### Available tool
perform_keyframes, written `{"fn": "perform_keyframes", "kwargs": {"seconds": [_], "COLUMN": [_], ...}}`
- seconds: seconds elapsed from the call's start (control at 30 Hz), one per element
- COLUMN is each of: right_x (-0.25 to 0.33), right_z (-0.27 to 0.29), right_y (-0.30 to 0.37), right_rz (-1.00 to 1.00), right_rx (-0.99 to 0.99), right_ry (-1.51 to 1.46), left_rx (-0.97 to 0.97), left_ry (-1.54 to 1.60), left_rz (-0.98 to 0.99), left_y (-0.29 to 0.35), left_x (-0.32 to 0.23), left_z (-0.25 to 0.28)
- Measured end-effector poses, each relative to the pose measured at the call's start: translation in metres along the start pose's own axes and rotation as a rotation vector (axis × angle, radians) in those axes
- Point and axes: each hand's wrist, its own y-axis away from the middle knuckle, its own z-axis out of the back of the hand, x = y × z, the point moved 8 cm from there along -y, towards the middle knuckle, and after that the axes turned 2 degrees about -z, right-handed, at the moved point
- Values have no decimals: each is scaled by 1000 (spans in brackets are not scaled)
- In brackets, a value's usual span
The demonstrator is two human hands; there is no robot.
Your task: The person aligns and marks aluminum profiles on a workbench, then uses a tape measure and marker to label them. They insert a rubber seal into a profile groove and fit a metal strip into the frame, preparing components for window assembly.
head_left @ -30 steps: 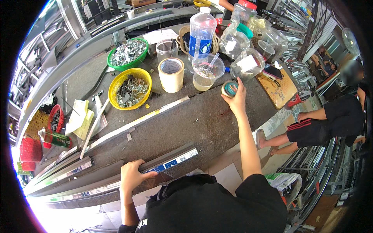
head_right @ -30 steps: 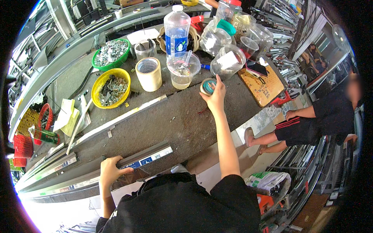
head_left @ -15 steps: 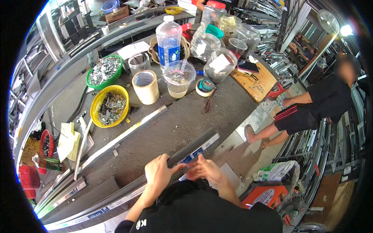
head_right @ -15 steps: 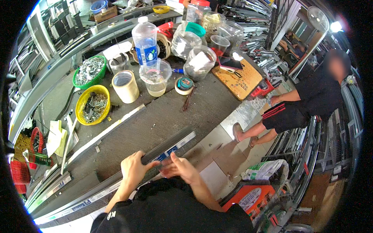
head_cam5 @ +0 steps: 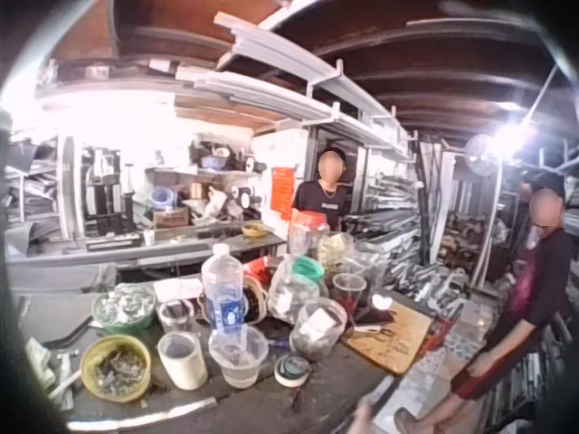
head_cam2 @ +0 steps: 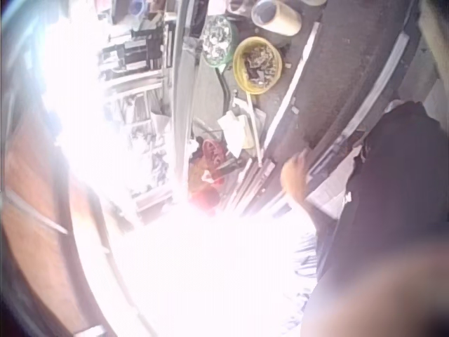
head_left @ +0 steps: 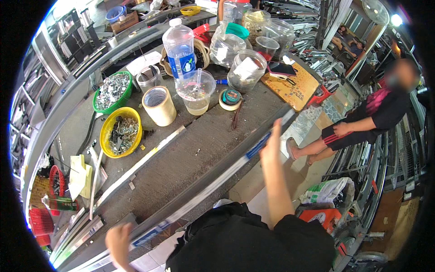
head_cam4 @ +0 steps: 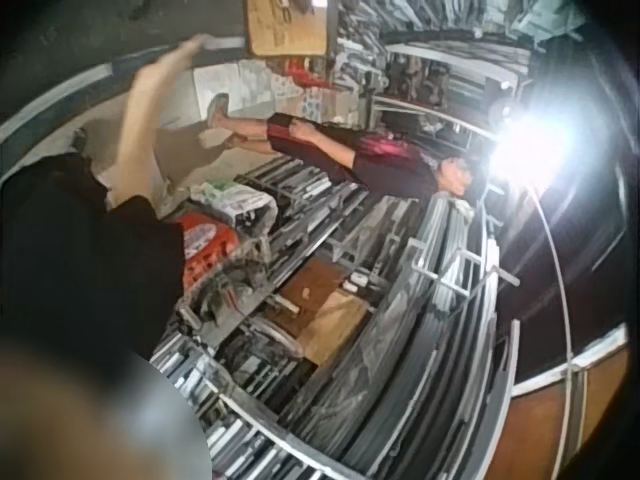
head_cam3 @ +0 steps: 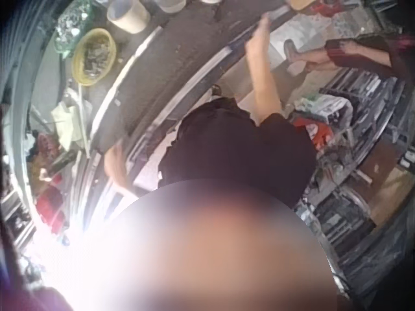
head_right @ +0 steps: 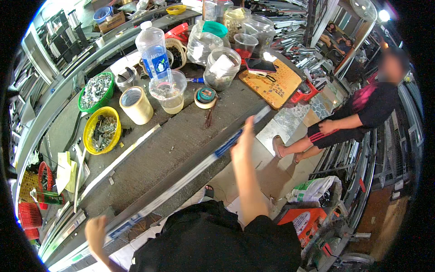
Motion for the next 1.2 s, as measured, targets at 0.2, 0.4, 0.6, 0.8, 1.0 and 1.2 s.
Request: {"fn": "perform_keyframes", "kwargs": {"seconds": [0.2, 0.4, 0.6, 0.8, 1.0, 1.2], "right_x": [144, 119, -21, -77, -63, -37], "right_z": [15, 0, -62, -44, -21, 1], "right_y": [-180, -150, 88, 141, 89, 63], "right_rz": [205, 34, -161, -365, -344, -208], "right_rx": [121, 142, 330, 95, 245, 190], "right_ry": [31, -169, 178, 138, 470, 839], "left_rx": [-603, -696, -850, -527, -181, -376], "left_ry": [258, -160, -45, 157, -21, -467], "left_rz": [341, 38, -182, -214, -327, 53], "left_y": [114, 64, 20, -14, 25, 129], "left_x": [262, 80, -115, -191, -81, 192], "left_z": [49, -3, -19, -40, -21, 56]}}
